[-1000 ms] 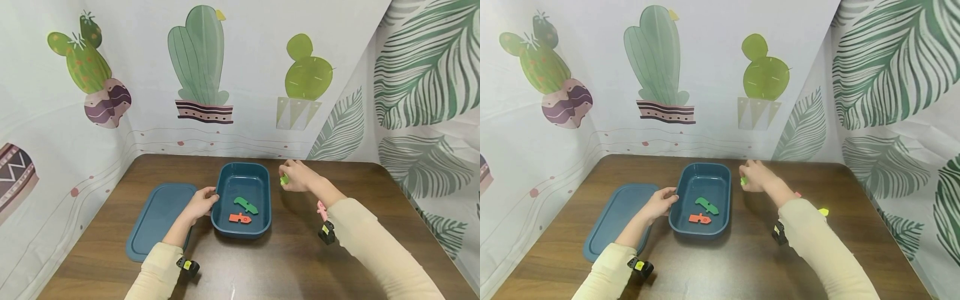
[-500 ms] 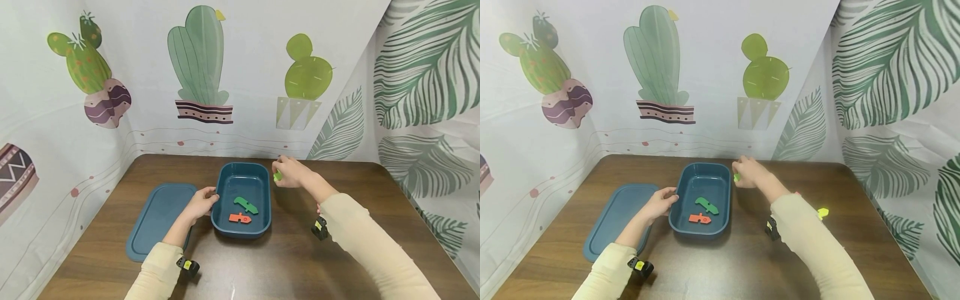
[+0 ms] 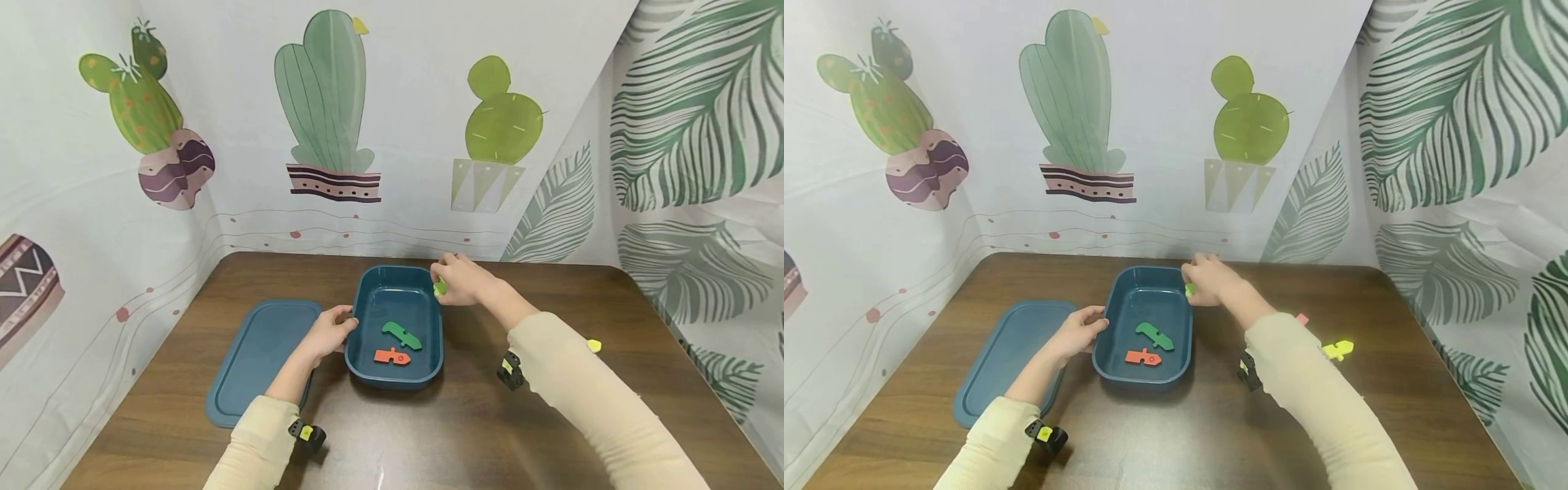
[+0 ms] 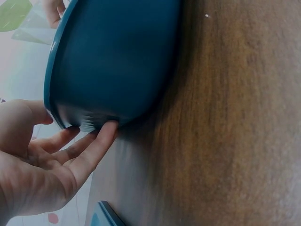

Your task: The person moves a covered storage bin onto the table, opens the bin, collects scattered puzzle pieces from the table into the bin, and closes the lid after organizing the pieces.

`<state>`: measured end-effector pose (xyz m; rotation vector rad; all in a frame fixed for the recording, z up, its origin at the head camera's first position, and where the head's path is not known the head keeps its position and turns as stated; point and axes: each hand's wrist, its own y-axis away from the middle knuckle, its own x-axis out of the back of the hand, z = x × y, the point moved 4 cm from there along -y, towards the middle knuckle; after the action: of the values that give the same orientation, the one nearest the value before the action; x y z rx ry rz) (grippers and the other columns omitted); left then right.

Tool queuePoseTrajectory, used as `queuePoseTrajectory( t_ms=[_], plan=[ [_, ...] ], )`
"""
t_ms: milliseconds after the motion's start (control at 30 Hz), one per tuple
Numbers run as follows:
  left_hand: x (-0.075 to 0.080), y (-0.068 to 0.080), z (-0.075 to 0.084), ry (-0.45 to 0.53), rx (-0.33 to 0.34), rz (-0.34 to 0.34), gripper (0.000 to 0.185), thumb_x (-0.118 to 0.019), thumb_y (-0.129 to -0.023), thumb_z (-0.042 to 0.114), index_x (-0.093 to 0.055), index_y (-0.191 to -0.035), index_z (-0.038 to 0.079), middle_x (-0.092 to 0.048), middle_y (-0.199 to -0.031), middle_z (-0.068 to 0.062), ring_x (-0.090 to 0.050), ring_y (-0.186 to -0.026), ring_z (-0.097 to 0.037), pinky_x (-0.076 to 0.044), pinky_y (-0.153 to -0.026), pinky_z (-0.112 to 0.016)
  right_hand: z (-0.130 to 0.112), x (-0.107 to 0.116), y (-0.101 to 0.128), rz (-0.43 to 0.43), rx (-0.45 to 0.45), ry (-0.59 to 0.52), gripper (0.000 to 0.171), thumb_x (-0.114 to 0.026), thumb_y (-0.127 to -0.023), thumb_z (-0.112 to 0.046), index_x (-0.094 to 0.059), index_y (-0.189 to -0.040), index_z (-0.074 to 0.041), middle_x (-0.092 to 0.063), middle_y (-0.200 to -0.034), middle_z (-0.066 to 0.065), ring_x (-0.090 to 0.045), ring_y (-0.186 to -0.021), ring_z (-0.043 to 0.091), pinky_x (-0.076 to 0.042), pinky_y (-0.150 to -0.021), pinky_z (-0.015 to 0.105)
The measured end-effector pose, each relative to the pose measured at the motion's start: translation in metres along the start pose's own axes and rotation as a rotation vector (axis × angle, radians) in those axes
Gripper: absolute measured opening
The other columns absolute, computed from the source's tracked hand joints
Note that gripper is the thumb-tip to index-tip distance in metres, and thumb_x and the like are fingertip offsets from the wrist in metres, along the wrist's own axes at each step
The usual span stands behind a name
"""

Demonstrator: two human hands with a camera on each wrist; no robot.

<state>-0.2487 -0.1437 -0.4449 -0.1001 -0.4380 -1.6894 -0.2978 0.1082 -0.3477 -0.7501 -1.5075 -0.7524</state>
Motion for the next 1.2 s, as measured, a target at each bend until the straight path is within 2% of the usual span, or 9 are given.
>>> queuePoseTrajectory(
  t_ms=[233,433,767,1200],
  plan=[
    [0.000,0.000,0.000,-0.001,0.001,-0.001,0.041,-0.051,-0.093,0.015,-0.045,-0.132,0.003,-0.056,-0.120,-0.018,-0.063,-0.090,-0.026,-0.056,-0.066,-0.040,-0.008,0.002,-0.004,-0.004,0.025,-0.010,0.024,-0.068,-0.078,-0.024,-0.056,-0.097,-0.013,-0.049,-0.112,0.016,-0.046,-0.100,0.034,-0.042,-0.082,0.041],
    [-0.001,0.000,0.000,0.005,0.000,-0.006,0.041,-0.051,-0.093,0.015,-0.045,-0.132,0.003,-0.056,-0.120,-0.018,-0.063,-0.091,-0.027,-0.056,-0.066,-0.041,-0.016,0.003,-0.005,-0.012,0.047,-0.039,0.023,-0.068,-0.079,-0.023,-0.056,-0.095,-0.012,-0.048,-0.112,0.016,-0.045,-0.097,0.033,-0.044,-0.078,0.040],
    [-0.001,-0.002,-0.002,0.009,-0.008,-0.011,0.041,-0.051,-0.093,0.015,-0.046,-0.132,0.003,-0.056,-0.120,-0.018,-0.063,-0.090,-0.026,-0.056,-0.066,-0.040,-0.023,-0.005,-0.009,-0.043,0.023,-0.069,0.022,-0.068,-0.080,-0.024,-0.057,-0.097,-0.014,-0.048,-0.116,0.014,-0.045,-0.098,0.030,-0.044,-0.076,0.037],
    [0.000,-0.001,-0.002,-0.009,0.001,0.006,0.042,-0.052,-0.093,0.016,-0.045,-0.133,0.004,-0.056,-0.121,-0.017,-0.062,-0.090,-0.025,-0.056,-0.066,-0.040,-0.030,-0.010,-0.014,-0.070,0.049,-0.048,0.022,-0.068,-0.081,-0.024,-0.056,-0.096,-0.014,-0.048,-0.114,0.012,-0.044,-0.095,0.028,-0.045,-0.075,0.035]
  ],
)
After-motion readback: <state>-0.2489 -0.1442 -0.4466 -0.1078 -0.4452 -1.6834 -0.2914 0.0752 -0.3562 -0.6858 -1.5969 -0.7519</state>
